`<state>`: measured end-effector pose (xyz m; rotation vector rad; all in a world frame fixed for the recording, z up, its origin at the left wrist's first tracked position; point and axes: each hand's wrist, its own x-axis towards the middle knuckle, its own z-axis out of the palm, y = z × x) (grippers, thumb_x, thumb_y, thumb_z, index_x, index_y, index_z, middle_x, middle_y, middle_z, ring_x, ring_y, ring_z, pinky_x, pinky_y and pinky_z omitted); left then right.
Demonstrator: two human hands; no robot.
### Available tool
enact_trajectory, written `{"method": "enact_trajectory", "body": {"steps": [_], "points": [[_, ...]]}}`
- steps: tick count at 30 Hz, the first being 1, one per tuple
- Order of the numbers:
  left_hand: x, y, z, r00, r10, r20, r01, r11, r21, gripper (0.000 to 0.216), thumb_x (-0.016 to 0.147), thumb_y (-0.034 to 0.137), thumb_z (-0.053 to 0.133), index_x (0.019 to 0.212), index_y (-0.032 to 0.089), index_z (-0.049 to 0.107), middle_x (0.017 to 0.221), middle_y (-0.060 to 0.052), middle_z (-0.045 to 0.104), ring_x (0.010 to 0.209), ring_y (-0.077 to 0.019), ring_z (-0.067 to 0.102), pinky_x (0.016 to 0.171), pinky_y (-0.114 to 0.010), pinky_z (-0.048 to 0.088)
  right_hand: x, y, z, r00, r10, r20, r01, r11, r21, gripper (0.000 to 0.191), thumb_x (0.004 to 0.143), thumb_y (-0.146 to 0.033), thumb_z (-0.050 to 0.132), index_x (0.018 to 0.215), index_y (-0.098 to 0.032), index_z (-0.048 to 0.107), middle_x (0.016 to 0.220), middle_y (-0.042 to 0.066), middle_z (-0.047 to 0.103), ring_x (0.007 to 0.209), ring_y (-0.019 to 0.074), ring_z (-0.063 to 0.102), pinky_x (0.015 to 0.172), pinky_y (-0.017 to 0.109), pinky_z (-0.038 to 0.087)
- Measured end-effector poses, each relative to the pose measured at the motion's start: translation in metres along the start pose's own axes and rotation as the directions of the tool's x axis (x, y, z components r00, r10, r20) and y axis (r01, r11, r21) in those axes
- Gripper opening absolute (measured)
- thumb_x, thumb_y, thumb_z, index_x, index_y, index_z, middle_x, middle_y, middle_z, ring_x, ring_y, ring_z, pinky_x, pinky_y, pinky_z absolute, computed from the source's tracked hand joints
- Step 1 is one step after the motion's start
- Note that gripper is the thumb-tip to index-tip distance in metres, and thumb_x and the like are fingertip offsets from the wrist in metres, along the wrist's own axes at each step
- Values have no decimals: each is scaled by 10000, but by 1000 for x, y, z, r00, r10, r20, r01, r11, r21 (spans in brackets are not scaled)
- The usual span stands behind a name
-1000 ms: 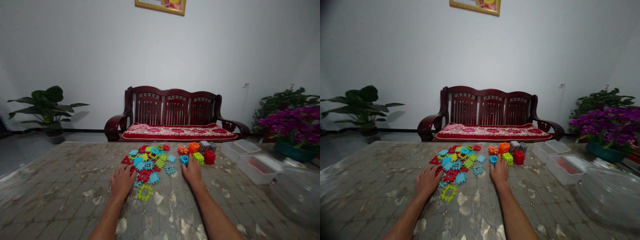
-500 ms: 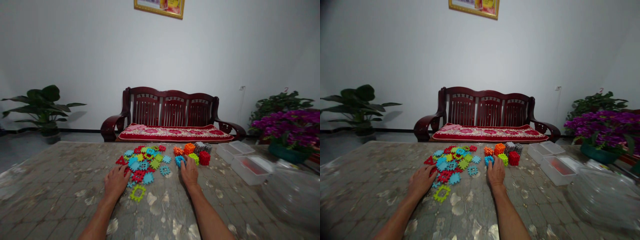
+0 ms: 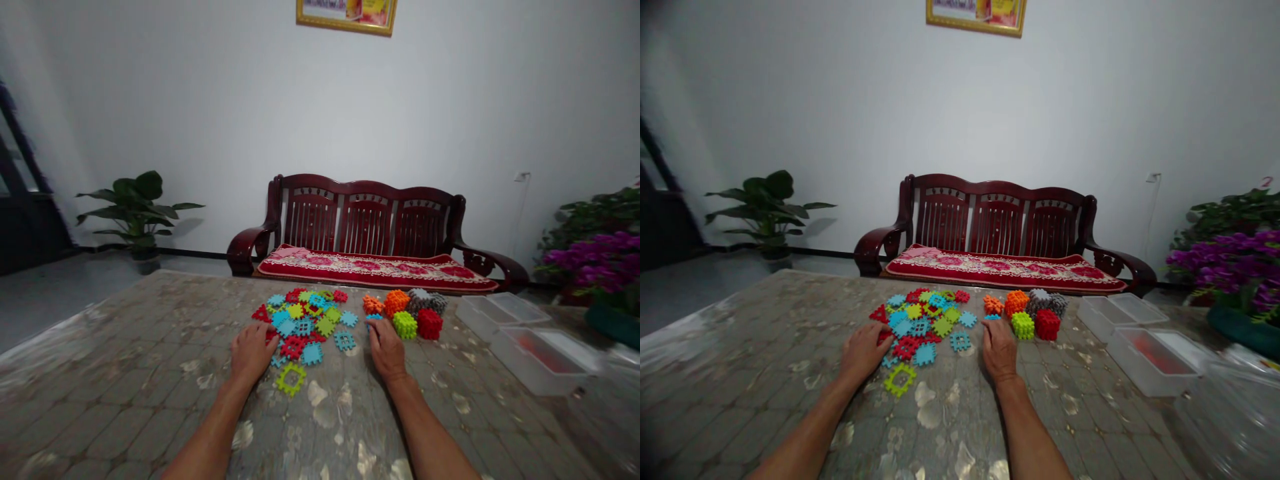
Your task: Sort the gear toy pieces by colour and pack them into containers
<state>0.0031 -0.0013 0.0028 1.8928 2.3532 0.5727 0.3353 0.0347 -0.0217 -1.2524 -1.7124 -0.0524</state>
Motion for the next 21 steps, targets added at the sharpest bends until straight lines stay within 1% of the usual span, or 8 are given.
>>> {"method": "enact_trajectory", "body": {"steps": [3,7,10,13,15,18,21], "points": [[0,1,-1,1000,4,-1,-5,1000,-13,253,957,319,559,1140,235,713,1291,-91,713,1239,-261,608,1104,-414,391,-3,-1,3,997,-48,58,49,999,-12,332,978,-233,418,1042,-211,743,979,82,734,945,211,675,892,328,521],[0,3,-3,1000,5,-1,-5,1000,-30,252,948,303,561,1130,217,713,1268,-100,716,1223,-264,620,1096,-415,401,-6,-7,9,990,-59,130,66,997,-46,328,978,-206,429,1068,-206,744,994,77,748,961,206,683,893,312,514],[-1,4,-5,1000,5,-1,-6,999,-35,238,945,304,566,1110,222,717,1249,-92,724,1211,-258,630,1094,-410,402,-8,-23,15,981,-52,188,68,995,-79,314,978,-206,451,1104,-215,739,1051,78,759,1024,225,670,954,342,495],[-2,5,-5,1000,5,-5,-5,1000,-27,227,947,304,562,1095,235,720,1235,-83,731,1205,-250,635,1095,-396,399,-7,-45,24,964,-45,261,82,988,-133,339,954,-204,507,1227,-232,706,1166,81,752,1111,252,637,1008,379,464],[-1,5,-5,1000,0,-6,0,1000,-14,231,951,312,560,1100,238,721,1246,-80,728,1215,-256,630,1093,-395,398,-5,-58,32,952,-38,302,94,981,-173,382,930,-216,555,1292,-243,675,1226,82,740,1150,269,618,1013,394,450],[0,3,-2,1000,3,2,-3,1000,-3,238,953,322,564,1110,238,722,1258,-82,725,1224,-266,625,1084,-397,402,1,-71,45,950,-9,311,85,969,-231,424,906,-256,607,1327,-257,648,1263,85,731,1162,283,613,1005,408,434],[1,1,0,1000,19,-1,-19,1000,-13,238,961,316,552,1110,240,721,1260,-86,723,1223,-262,625,1085,-403,403,6,-77,58,955,43,293,43,958,-283,450,888,-292,633,1337,-254,640,1234,100,741,1135,295,626,990,413,427]]}}
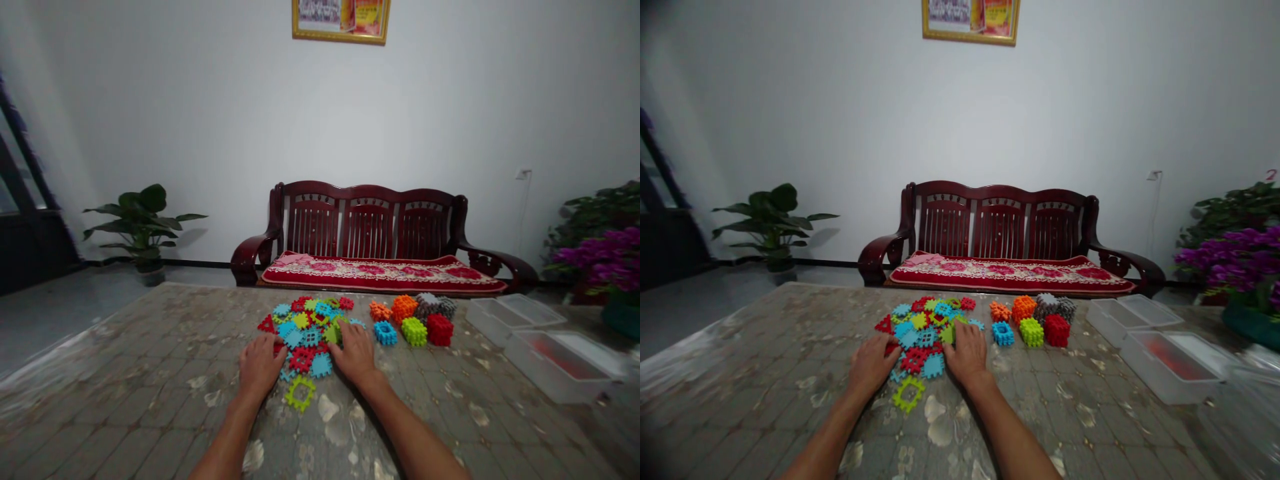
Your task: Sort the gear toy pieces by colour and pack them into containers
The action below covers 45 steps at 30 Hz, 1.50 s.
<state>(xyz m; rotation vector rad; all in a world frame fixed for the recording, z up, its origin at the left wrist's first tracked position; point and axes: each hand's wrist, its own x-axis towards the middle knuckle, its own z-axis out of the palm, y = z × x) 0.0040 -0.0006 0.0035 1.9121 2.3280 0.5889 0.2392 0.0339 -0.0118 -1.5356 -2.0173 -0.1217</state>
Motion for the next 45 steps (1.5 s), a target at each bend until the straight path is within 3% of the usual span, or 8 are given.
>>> {"method": "enact_trajectory", "body": {"steps": [11,24,37,45], "points": [[0,-2,0,1000,9,17,-9,1000,10,261,976,322,524,1133,248,719,1284,-78,707,1231,-272,616,1109,-434,389,0,-4,8,1000,2,13,-3,999,38,498,865,-281,651,1354,-191,630,1172,123,746,1088,288,637,953,390,449],[-1,-1,-2,999,30,31,-31,999,28,272,997,316,493,1150,235,704,1296,-83,705,1250,-264,613,1095,-425,395,1,-3,9,999,21,26,-24,993,113,541,834,-322,717,1358,-214,636,1219,109,739,1135,300,622,994,406,434],[0,0,-1,1000,3,18,-3,1000,7,274,977,312,526,1157,237,717,1298,-86,706,1245,-275,612,1118,-436,380,-2,4,19,997,-22,-79,39,976,216,660,800,-174,679,1444,-208,539,1233,109,691,1137,280,627,1006,406,494],[-1,-1,1,1000,17,15,-17,1000,1,273,979,313,526,1165,235,711,1300,-87,704,1248,-268,602,1120,-435,379,-3,7,17,988,-65,-139,116,908,403,591,770,-11,553,1297,-262,644,1128,61,644,1072,223,650,970,355,550]]}}
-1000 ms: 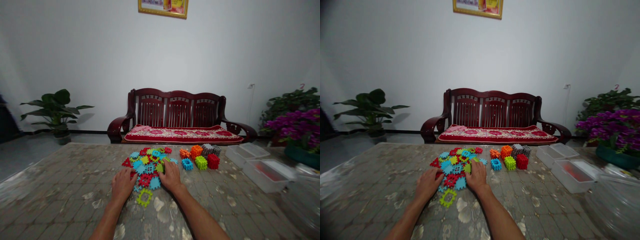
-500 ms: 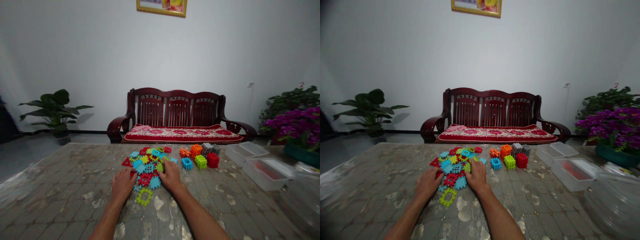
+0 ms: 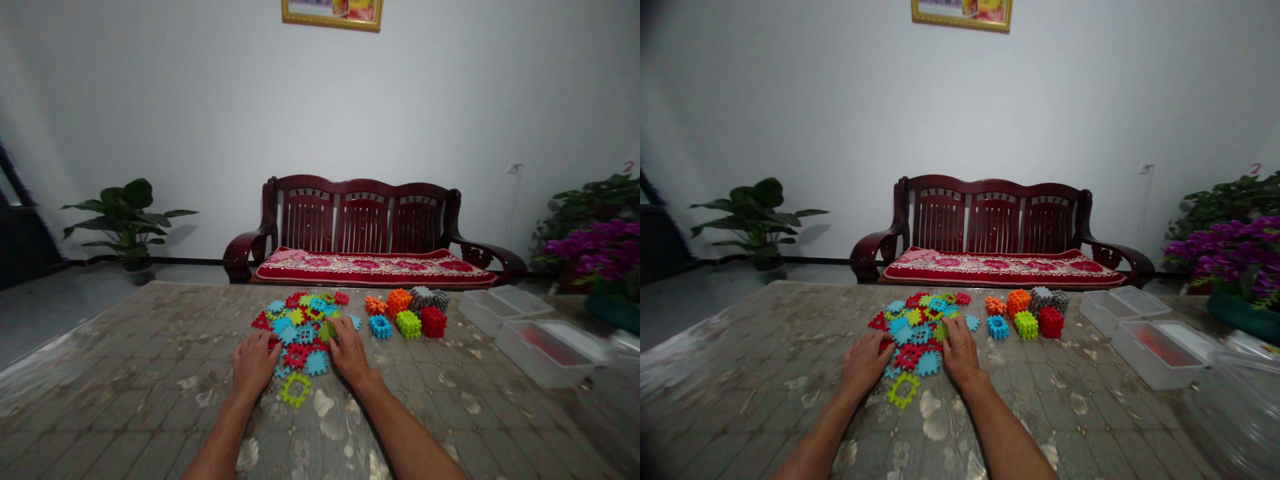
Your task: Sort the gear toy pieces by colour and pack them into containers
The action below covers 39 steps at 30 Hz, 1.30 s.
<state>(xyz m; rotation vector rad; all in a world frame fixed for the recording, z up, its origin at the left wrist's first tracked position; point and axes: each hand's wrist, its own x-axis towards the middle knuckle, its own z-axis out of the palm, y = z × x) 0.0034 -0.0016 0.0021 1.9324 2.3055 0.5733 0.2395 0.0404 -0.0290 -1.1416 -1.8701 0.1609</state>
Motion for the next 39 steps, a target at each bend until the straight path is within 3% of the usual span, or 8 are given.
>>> {"method": "enact_trajectory", "body": {"steps": [6,11,18,31,39], "points": [[1,-1,1,1000,3,3,-3,1000,-2,265,977,321,532,1146,239,718,1286,-81,711,1242,-268,611,1109,-432,391,2,-1,-2,994,-18,-108,32,991,129,498,796,-5,492,1171,-249,708,1054,55,666,1014,204,659,931,331,550],[2,-2,2,1000,5,-14,-5,1000,-6,264,973,310,538,1142,237,728,1292,-84,709,1228,-275,619,1104,-448,395,3,6,-7,966,64,-251,-23,986,164,366,823,-89,517,1090,-217,733,995,73,685,989,226,651,911,355,543],[2,-3,2,1000,8,-15,-8,1000,1,279,979,316,524,1155,238,726,1301,-88,706,1238,-278,616,1115,-451,391,3,18,-10,944,144,-296,-107,985,138,327,818,-125,503,1006,-215,755,945,67,709,943,227,651,892,354,538],[1,-1,1,1000,2,-15,-2,1000,3,287,977,314,520,1162,236,725,1301,-91,706,1239,-270,615,1116,-436,389,-3,19,-10,969,176,-171,-186,982,-42,378,760,-63,509,942,-261,775,960,50,753,987,245,655,924,371,525],[0,-1,1,1000,4,-23,-4,1000,5,282,981,321,521,1161,241,722,1317,-90,704,1231,-265,612,1113,-432,387,-4,14,-10,979,196,-53,-199,977,-78,307,805,-48,560,909,-233,782,966,65,769,963,238,696,904,354,531]]}}
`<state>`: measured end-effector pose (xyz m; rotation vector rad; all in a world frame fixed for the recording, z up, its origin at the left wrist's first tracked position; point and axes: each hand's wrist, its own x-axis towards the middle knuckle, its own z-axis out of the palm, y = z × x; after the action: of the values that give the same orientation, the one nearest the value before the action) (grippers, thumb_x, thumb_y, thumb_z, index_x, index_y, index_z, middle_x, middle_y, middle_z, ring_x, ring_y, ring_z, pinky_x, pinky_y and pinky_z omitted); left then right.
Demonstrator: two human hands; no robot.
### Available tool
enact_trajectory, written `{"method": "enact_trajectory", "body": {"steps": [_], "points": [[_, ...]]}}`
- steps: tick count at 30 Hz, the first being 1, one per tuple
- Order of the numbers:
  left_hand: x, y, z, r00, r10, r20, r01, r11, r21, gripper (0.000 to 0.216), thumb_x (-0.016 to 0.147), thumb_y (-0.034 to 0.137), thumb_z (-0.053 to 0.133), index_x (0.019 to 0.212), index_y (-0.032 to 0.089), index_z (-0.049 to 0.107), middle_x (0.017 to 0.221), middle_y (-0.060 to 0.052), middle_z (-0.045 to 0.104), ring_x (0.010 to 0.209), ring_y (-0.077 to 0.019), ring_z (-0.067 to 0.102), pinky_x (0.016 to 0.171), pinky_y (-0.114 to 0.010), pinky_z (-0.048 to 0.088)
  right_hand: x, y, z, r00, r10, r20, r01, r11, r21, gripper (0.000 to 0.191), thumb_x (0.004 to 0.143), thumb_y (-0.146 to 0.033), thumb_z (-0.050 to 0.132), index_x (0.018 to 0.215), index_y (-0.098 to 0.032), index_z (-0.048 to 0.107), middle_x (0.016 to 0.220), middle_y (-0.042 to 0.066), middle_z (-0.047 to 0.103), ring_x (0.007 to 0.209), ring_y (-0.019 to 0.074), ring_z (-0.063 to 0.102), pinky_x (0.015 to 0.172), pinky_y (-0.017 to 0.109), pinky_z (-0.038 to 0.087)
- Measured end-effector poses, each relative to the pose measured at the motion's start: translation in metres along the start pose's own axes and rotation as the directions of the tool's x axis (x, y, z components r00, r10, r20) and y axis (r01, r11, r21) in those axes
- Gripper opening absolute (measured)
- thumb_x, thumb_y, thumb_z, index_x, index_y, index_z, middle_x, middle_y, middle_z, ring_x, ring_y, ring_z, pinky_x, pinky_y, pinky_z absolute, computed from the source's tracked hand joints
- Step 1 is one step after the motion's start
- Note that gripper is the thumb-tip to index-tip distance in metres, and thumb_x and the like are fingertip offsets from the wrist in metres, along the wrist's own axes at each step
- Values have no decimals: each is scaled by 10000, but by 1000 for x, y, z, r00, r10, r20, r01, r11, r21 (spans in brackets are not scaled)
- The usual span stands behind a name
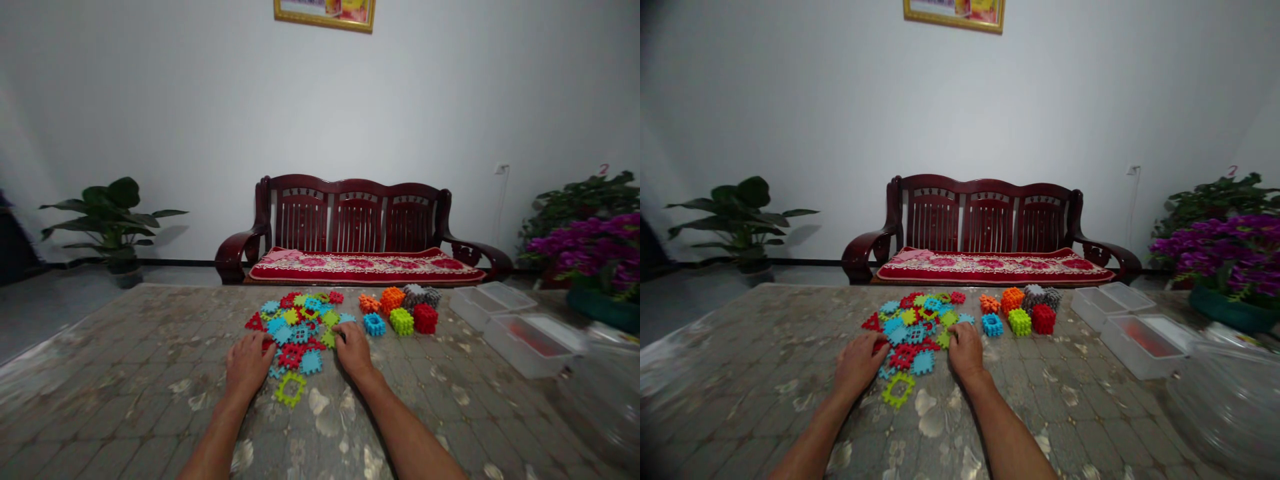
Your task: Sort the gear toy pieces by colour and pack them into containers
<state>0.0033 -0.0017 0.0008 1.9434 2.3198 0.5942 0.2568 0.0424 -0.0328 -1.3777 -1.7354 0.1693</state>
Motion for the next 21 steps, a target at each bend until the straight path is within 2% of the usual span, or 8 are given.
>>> {"method": "enact_trajectory", "body": {"steps": [6,11,14,21], "points": [[0,1,-2,1000,6,13,-6,1000,8,282,989,312,510,1156,237,724,1310,-92,705,1244,-272,614,1116,-445,384,-1,-9,-5,998,-30,48,30,1000,6,303,799,-49,573,942,-227,771,966,52,767,971,212,702,914,320,520],[2,-1,-1,1000,11,23,-12,1000,16,288,988,323,511,1164,235,722,1320,-91,699,1252,-282,613,1107,-445,395,-5,-18,-8,989,-114,96,125,985,-115,333,778,-136,680,1083,-247,752,1071,62,755,1048,256,667,952,376,489],[2,-1,-1,1000,13,13,-13,1000,13,287,987,314,511,1162,236,724,1321,-96,701,1251,-279,613,1100,-437,402,-7,-17,-7,984,-126,122,145,976,-160,332,793,-152,683,1105,-248,742,1081,64,750,1060,262,653,950,385,473],[2,0,-1,1000,12,-5,-12,1000,20,285,976,313,518,1153,240,728,1303,-92,714,1228,-275,632,1098,-429,413,-6,-14,-6,988,-152,37,154,985,-76,419,763,-99,641,1156,-230,712,1097,63,708,1054,234,626,963,365,472]]}}
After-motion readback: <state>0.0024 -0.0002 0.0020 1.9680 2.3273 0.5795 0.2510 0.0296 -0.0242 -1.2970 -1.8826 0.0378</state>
